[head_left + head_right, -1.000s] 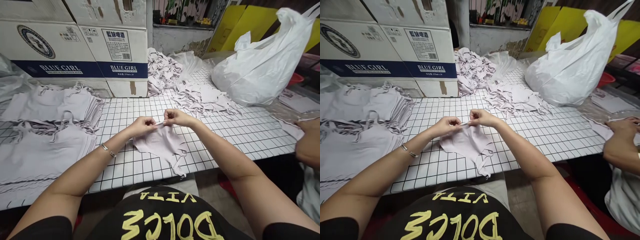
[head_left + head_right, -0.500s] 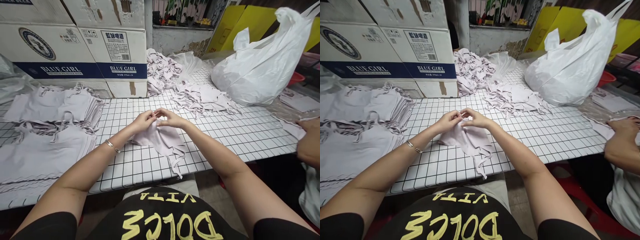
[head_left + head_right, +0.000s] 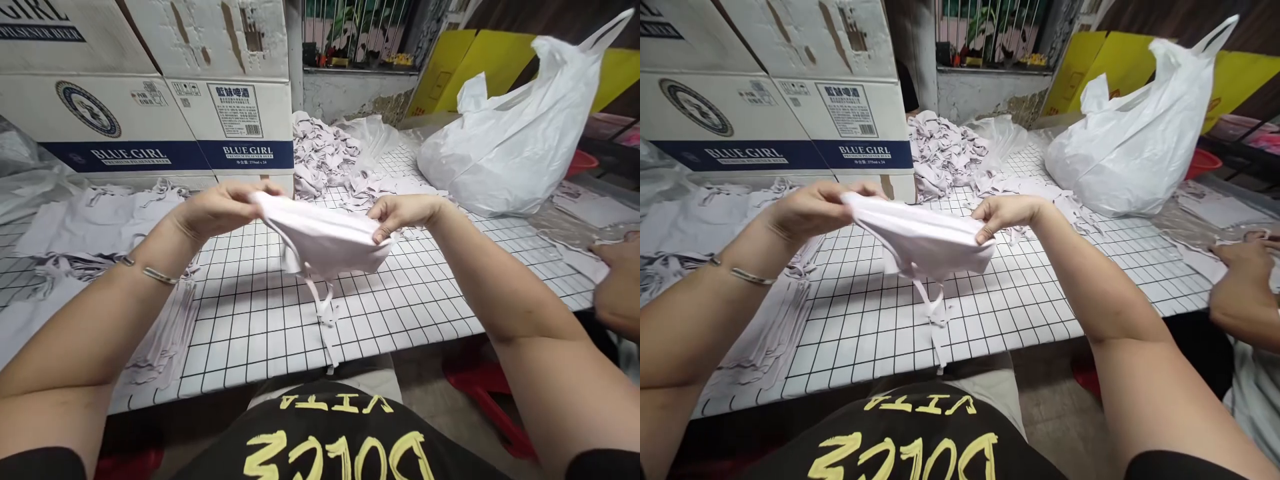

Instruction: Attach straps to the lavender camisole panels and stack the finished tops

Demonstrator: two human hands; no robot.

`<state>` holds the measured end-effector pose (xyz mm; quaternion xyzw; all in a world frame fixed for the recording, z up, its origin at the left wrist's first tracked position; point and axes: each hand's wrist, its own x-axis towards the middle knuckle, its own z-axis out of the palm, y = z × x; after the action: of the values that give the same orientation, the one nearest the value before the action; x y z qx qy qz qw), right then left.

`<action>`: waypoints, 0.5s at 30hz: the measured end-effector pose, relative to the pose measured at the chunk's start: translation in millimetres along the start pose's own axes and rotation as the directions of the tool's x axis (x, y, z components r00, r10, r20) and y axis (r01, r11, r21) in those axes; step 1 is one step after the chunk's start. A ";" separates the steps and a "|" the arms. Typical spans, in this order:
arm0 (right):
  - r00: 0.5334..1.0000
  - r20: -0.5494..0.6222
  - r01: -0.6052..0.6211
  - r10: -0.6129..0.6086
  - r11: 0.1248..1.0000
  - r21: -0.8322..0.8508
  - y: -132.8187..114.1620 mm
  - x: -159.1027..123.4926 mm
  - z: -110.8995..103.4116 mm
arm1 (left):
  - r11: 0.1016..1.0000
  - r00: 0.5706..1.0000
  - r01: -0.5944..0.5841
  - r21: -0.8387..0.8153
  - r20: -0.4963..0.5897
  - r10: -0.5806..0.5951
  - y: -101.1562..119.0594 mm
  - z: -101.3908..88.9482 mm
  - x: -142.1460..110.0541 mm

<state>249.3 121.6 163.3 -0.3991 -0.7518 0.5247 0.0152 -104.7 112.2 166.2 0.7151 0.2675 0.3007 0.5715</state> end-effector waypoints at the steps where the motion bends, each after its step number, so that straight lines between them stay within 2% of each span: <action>1: 1.000 0.004 -0.011 0.011 1.000 0.011 -0.7 -3.6 -1.2 | 0.988 0.990 -0.126 -0.086 -0.075 0.119 1.7 -2.7 -0.9; 2: 1.000 -0.001 -0.015 0.015 1.000 0.028 -0.3 -6.1 -2.4 | 0.968 0.970 -0.211 -0.139 -0.151 0.190 2.9 -5.5 -1.2; 3: 1.000 -0.017 -0.011 0.012 0.999 0.051 0.7 -7.6 -3.8 | 0.957 0.953 -0.248 -0.154 -0.217 0.212 4.0 -8.7 -1.0; 6: 0.989 -0.142 0.055 -0.035 0.989 0.135 4.2 -8.4 -15.1 | 0.982 0.935 -0.175 -0.065 -0.323 0.145 8.9 -24.1 4.5; 9: 0.942 -0.318 0.142 -0.109 0.986 0.085 0.5 -7.6 -44.5 | 0.995 0.953 -0.024 0.098 -0.297 0.052 21.1 -50.6 19.7; 12: 0.864 -0.466 0.127 -0.189 0.979 -0.161 -16.8 -11.7 -89.0 | 0.918 0.973 0.097 0.385 -0.230 -0.006 47.2 -78.1 42.8; 13: 0.831 -0.515 0.082 -0.210 0.962 -0.259 -25.6 -15.1 -104.0 | 0.879 0.978 0.084 0.470 -0.210 0.019 59.4 -84.7 50.6; 15: 0.751 -0.619 -0.065 -0.230 0.907 -0.416 -45.2 -25.3 -128.7 | 0.818 0.975 -0.019 0.576 -0.171 0.143 86.2 -91.9 62.9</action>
<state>296.9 200.1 267.3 -0.5166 -0.8087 0.1796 0.2164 -126.4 200.6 273.6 0.8288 0.3720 0.3036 0.2872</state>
